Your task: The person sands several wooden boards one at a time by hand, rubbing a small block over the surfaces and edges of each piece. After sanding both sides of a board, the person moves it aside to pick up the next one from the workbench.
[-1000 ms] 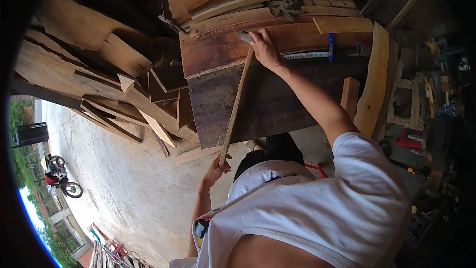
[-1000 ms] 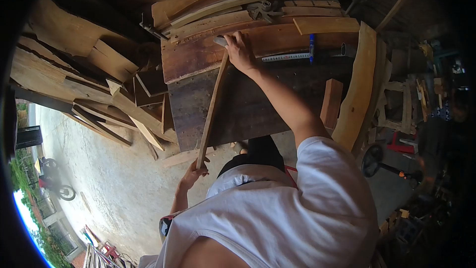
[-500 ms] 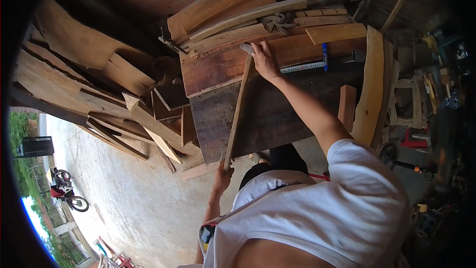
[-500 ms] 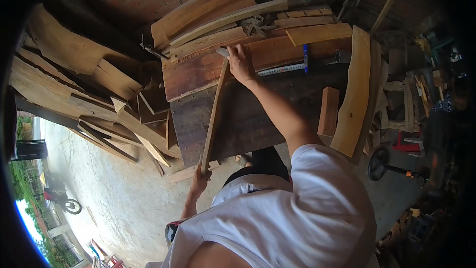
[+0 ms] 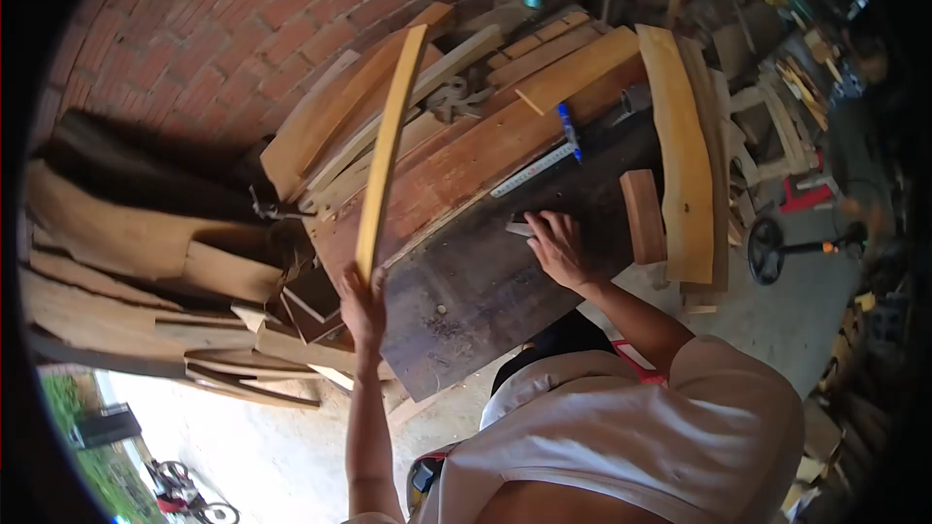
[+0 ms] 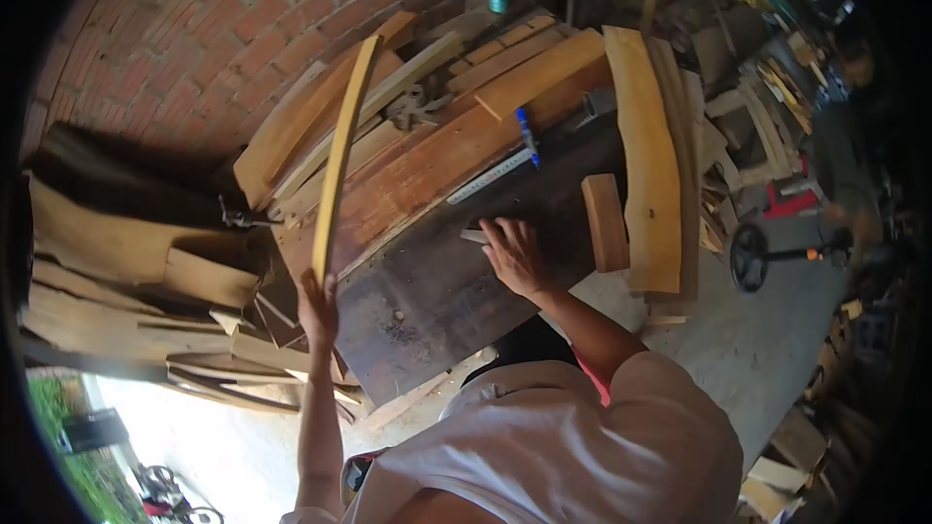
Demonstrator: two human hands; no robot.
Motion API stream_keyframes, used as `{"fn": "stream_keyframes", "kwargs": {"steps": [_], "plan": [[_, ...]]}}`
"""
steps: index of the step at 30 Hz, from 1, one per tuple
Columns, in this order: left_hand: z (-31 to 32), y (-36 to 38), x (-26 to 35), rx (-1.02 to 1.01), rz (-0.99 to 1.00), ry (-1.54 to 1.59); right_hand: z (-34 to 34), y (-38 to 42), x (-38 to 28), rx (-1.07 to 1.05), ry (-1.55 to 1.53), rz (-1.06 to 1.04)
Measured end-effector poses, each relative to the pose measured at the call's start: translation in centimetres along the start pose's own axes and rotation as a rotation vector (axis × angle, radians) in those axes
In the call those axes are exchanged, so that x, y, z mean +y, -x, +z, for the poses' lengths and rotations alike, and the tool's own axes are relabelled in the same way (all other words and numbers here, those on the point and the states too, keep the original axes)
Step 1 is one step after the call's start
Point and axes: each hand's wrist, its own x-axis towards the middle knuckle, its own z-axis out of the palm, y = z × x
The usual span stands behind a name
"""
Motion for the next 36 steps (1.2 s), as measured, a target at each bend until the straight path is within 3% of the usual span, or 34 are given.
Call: {"fn": "stream_keyframes", "kwargs": {"steps": [1, 4, 7, 9, 13, 17, 19, 21, 22, 25, 27, 29, 32, 36], "plan": [[-0.2, -4.3, 0.9, -0.06, -0.055, -0.078, -0.5, -0.6, 0.2, -0.007, -0.038, -0.029], [1.7, -15.9, -0.1, 0.065, 0.252, -0.38, -3.7, -2.2, 1.5, 0.078, 0.09, 0.023], [2.8, -23.7, -1.0, 0.05, 0.355, -0.613, -7.7, -2.9, 5.5, 0.202, 0.338, 0.351], [2.5, -25.9, 0.5, -0.036, 0.224, -0.697, -9.6, -2.1, 11.0, 0.383, 0.457, 0.42], [3.6, -28.1, -1.7, -0.034, 0.144, -0.626, -12.6, 0.0, 18.0, 0.382, 0.623, 0.714], [4.6, -24.5, -2.0, -0.029, 0.367, -0.559, -12.2, -0.9, 20.9, 0.287, 0.626, 0.992], [4.2, -20.1, 0.6, -0.077, 0.326, -0.508, -12.9, -2.1, 20.7, 0.275, 0.561, 1.008], [3.9, -15.9, 1.4, -0.125, 0.414, -0.413, -14.1, -3.6, 20.2, 0.002, 0.515, 1.142], [3.9, -13.7, 1.4, -0.142, 0.444, -0.363, -14.5, -4.0, 20.9, -0.005, 0.469, 1.183], [3.1, -7.0, 1.1, -0.177, 0.478, -0.197, -16.7, -3.4, 22.2, 0.104, 0.264, 1.084], [1.4, -3.0, 2.1, -0.206, 0.385, -0.062, -18.4, -3.5, 20.5, 0.207, -0.312, 0.956], [1.8, -0.1, 1.5, -0.107, 0.331, 0.103, -17.7, -3.7, 15.1, 0.219, -0.311, 0.936], [2.3, 4.1, 4.5, -0.361, 0.046, 0.589, -13.3, -3.1, 10.2, 0.349, -0.656, 0.785], [2.8, 10.6, 9.8, -0.664, 0.077, 0.749, -5.8, -4.7, -2.7, 0.298, -0.824, 0.637]]}}
